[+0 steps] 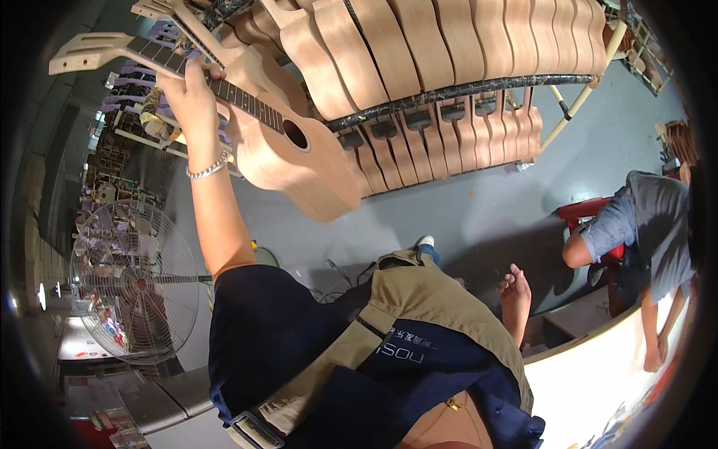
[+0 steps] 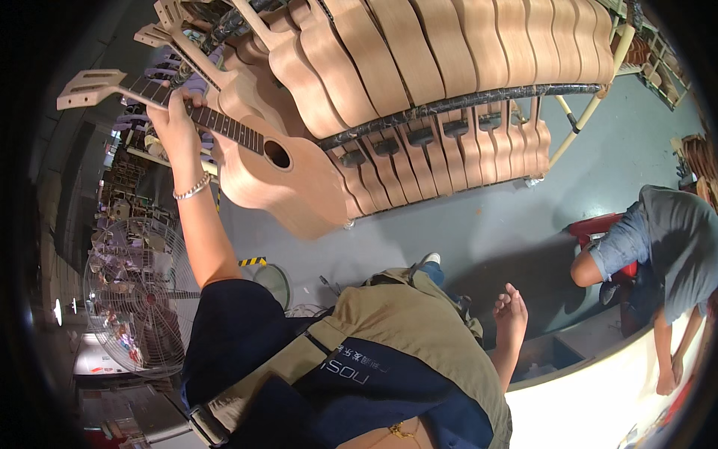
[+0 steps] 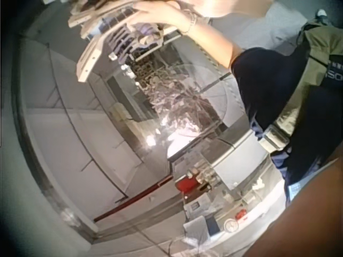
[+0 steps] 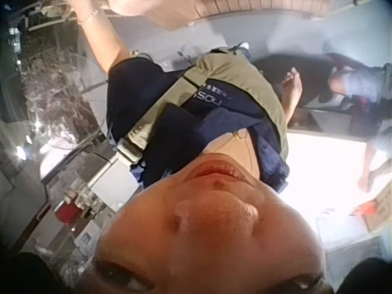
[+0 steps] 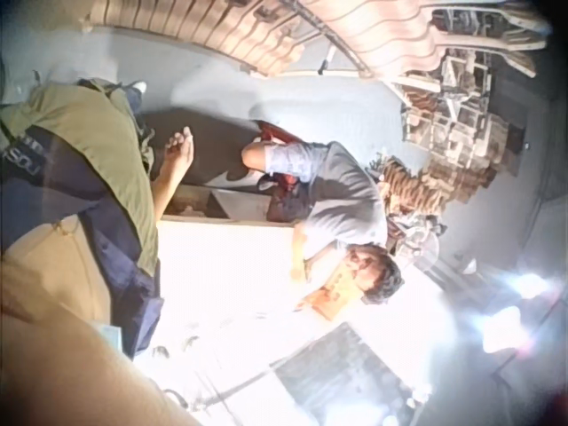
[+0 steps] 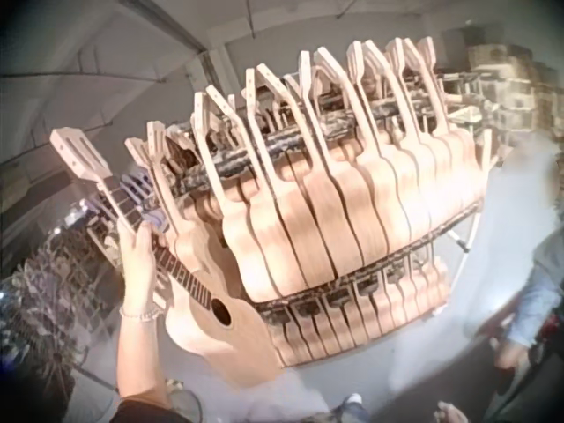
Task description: The person sands the body and neck of an unfinished acoustic guitar using sandpaper and applies glue to the neck joint. The guitar is repeatedly turned and inspected during the process.
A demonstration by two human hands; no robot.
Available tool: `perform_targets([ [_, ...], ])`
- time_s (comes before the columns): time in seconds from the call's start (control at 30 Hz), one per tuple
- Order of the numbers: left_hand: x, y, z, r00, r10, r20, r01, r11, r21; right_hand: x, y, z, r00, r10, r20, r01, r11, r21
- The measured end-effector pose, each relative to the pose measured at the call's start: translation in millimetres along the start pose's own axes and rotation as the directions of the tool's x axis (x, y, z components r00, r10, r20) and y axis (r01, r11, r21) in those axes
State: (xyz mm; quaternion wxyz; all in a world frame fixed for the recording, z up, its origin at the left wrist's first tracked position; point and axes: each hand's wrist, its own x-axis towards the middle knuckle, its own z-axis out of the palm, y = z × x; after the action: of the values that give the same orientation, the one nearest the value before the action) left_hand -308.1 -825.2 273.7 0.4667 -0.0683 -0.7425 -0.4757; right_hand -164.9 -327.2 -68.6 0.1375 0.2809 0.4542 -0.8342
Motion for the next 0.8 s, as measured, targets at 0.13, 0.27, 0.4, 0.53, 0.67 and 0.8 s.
perform_targets([
  [0.13,44,-38,6,1.000,0.005,-0.027,-0.004,0.999,0.035,5,5,8,0.999,-0.026,-0.023,0.026,0.999,0.030],
  [0.27,95,-59,3,0.981,0.059,0.185,-0.061,0.998,0.002,11,8,17,0.998,-0.047,-0.041,0.049,0.997,0.056],
  [0.4,134,-115,8,0.994,0.041,0.100,-0.041,0.999,0.004,24,11,13,0.994,-0.068,-0.080,0.076,0.991,0.111],
  [0.53,149,-159,15,0.993,-0.085,0.076,0.049,0.921,0.386,29,8,25,0.989,-0.049,-0.137,0.065,0.992,0.109],
  [0.67,126,-187,34,0.974,-0.218,0.060,0.090,0.619,0.781,32,14,31,0.978,-0.058,-0.198,0.080,0.991,0.109],
  [0.8,90,-228,38,0.977,-0.118,0.178,-0.016,0.791,0.611,36,24,35,0.973,-0.034,-0.227,0.063,0.991,0.122],
])
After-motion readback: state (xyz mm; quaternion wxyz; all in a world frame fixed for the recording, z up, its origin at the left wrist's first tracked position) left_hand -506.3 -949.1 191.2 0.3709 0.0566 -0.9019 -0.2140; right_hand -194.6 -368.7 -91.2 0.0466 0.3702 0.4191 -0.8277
